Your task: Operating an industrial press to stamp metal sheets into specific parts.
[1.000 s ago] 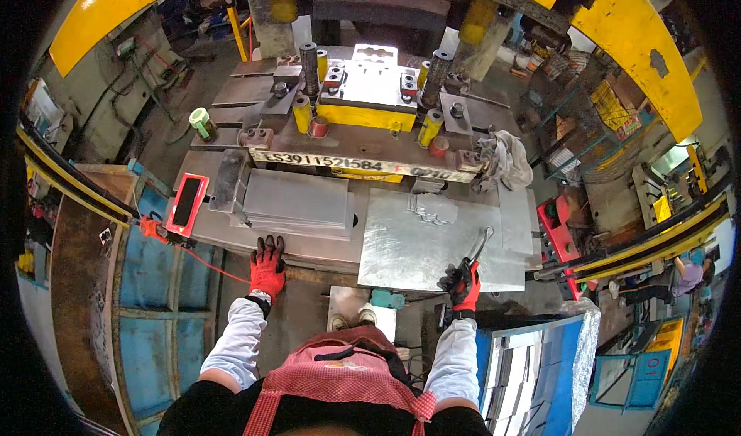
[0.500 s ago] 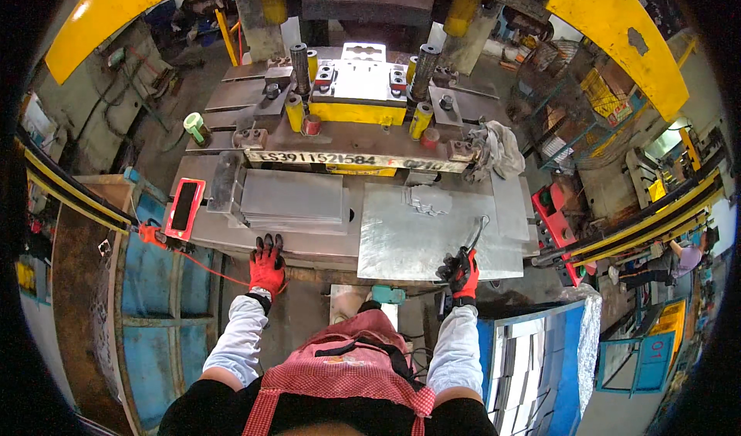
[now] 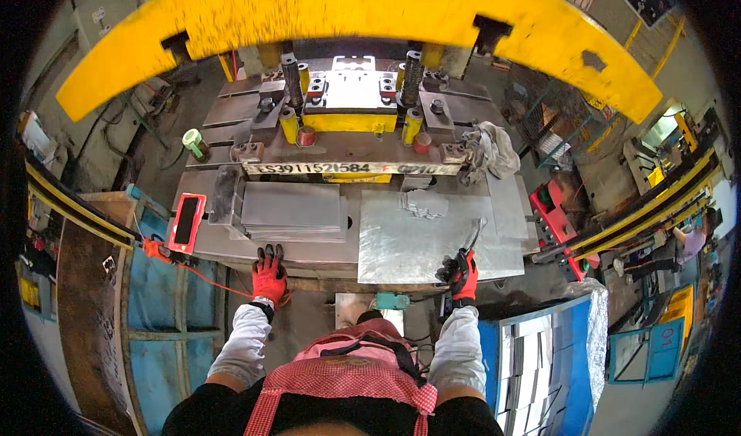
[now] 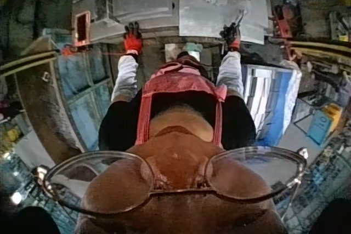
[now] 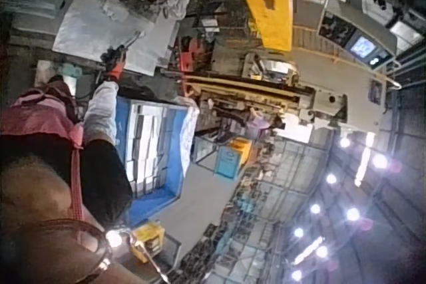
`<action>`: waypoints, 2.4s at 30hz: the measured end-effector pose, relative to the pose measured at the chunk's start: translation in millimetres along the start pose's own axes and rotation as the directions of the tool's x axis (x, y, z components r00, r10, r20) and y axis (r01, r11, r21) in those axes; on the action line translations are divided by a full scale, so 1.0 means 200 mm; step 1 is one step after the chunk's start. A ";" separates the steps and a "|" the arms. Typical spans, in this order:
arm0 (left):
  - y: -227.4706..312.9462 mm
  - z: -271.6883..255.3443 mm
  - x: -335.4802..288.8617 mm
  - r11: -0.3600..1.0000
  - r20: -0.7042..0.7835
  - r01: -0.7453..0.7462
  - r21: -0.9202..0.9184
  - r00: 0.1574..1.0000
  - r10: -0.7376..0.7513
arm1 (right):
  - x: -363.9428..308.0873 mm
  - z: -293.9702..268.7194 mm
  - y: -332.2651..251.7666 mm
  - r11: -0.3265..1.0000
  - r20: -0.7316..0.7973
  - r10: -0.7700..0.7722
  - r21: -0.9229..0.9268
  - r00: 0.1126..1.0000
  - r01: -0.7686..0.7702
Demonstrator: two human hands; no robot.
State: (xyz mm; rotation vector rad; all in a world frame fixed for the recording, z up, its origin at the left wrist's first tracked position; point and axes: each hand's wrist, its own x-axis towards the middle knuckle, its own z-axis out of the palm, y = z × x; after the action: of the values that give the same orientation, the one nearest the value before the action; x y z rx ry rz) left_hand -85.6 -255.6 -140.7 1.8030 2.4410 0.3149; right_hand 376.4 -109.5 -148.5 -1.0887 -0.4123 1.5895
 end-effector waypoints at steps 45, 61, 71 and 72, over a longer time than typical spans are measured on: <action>0.04 -0.08 0.06 0.993 0.134 0.086 -0.082 0.988 -0.075 | 0.44 1.79 -0.50 0.835 0.598 0.072 -0.474 0.799 0.280; 0.86 -0.62 1.45 -0.311 0.511 0.599 -0.738 0.797 0.323 | -0.20 0.36 -0.32 0.911 0.324 0.018 -0.396 0.946 0.118; 0.90 -0.39 1.89 -0.194 -0.022 0.022 -0.981 0.975 0.223 | -0.07 0.23 -0.19 0.907 0.184 0.068 -0.421 0.981 0.016; 0.80 -0.39 1.85 -0.075 -0.167 -0.152 -0.986 0.939 0.301 | -0.08 0.21 -0.18 0.827 0.242 0.017 -0.548 0.970 0.122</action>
State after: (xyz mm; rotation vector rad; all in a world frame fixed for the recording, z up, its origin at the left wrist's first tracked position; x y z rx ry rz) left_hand -62.8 133.8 -11.8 1.2385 0.8980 1.5074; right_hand 363.1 -101.3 -92.7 -1.3069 -1.1210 1.5933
